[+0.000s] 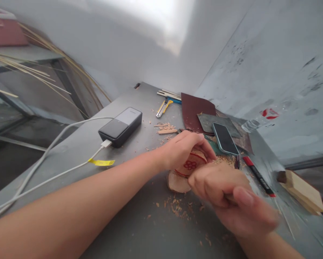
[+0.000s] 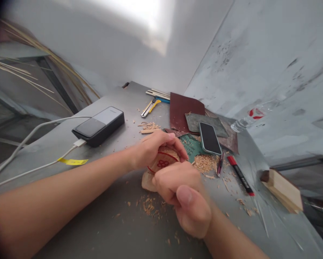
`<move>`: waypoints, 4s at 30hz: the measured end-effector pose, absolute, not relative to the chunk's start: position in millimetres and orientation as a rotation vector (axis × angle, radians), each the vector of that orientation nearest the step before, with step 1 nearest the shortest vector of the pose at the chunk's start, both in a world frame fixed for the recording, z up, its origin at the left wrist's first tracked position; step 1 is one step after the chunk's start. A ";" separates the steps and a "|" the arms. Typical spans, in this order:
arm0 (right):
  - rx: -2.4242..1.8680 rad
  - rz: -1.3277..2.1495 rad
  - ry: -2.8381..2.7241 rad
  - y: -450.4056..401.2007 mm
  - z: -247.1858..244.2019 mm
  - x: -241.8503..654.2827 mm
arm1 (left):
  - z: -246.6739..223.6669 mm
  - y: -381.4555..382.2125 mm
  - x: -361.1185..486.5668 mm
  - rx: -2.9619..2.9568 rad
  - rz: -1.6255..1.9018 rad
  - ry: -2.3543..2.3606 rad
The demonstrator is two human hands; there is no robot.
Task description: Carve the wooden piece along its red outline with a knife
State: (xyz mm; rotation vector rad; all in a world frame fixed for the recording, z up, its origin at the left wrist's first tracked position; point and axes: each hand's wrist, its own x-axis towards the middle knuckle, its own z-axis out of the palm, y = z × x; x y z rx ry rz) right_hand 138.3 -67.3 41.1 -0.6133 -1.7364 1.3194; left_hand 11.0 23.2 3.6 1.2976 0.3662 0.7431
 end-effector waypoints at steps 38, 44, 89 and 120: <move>-0.599 1.355 -1.708 -64.0 41.0 137.8 | 2.2 24.6 10.2 1.405 0.767 0.355; -0.607 1.367 -1.696 -63.5 48.2 145.8 | 5.4 22.3 9.8 1.437 0.782 0.389; -0.679 1.454 -1.487 -64.0 49.2 150.9 | -5.3 31.9 8.4 2.008 1.082 0.774; -0.664 1.456 -1.319 -65.5 46.2 150.9 | -5.6 26.8 11.4 1.960 1.056 0.788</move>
